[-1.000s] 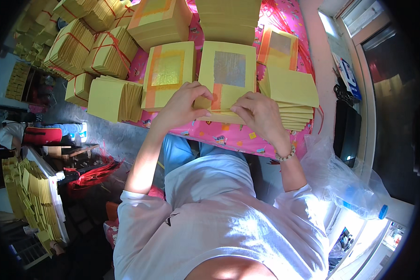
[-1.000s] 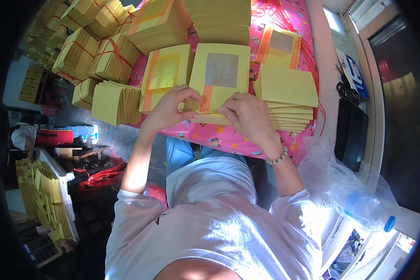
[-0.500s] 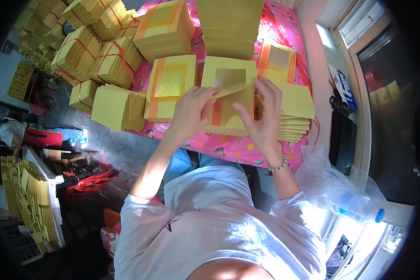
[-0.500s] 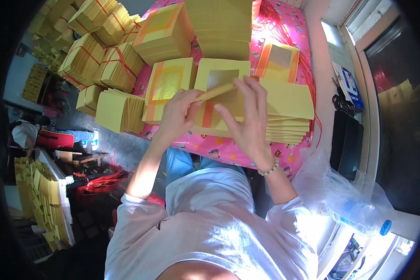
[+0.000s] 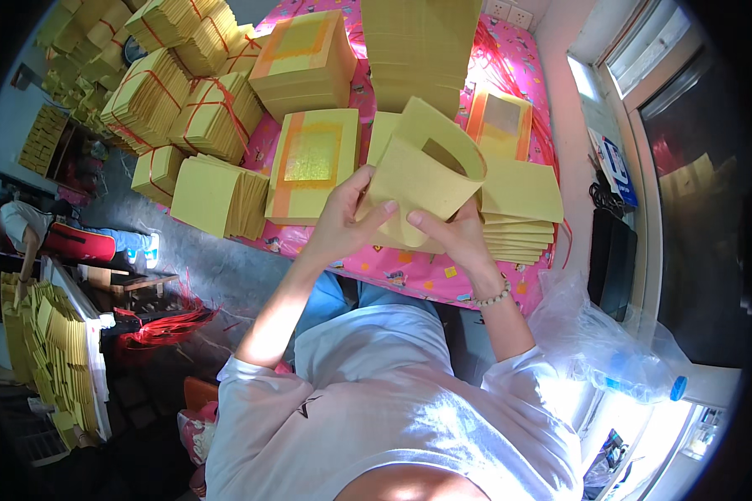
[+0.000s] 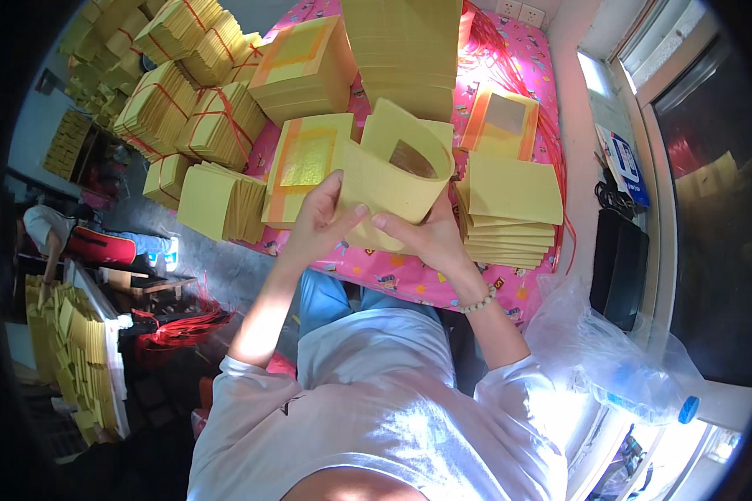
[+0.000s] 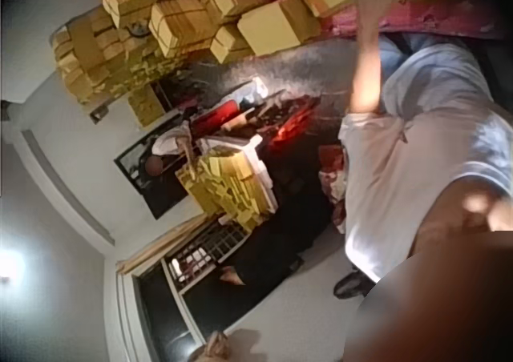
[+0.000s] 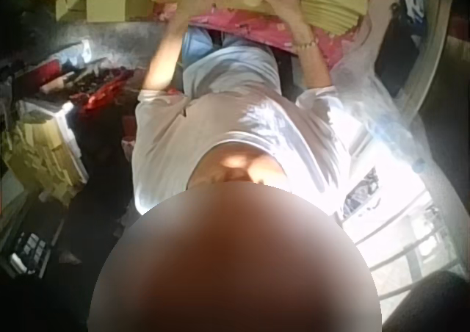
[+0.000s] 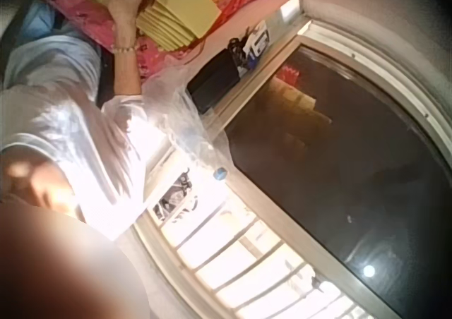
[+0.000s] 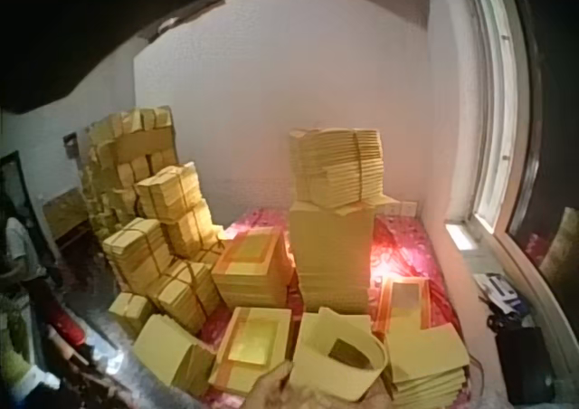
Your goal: The person stacks yellow paper sheets with a central transparent window, aligning them into neat piles on a pink tablecloth. They then bundle the stacks using red string, tying them securely.
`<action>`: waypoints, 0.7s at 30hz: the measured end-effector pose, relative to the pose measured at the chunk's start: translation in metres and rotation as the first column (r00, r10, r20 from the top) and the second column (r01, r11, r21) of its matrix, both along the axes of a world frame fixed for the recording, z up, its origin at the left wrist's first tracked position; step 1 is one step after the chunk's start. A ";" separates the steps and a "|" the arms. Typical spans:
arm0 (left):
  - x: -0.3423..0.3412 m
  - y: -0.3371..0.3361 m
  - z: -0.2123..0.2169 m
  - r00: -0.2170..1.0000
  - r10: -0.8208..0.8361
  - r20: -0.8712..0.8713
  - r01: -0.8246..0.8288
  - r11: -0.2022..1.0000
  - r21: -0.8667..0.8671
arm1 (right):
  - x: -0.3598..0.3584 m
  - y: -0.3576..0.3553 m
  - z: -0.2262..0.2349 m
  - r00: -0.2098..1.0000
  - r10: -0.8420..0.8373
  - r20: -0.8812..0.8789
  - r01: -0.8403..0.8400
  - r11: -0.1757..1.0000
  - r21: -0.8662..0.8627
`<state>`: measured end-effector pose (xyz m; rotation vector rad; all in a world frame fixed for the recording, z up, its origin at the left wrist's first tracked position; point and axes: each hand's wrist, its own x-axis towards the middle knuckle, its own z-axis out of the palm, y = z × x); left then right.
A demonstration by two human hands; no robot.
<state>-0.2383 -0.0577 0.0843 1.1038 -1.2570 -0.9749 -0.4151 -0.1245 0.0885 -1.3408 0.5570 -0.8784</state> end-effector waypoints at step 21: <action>-0.012 -0.030 0.003 0.979 -0.048 -0.198 0.050 0.999 0.002 | -0.003 -0.025 0.000 0.989 -0.115 -0.095 0.113 0.993 -0.026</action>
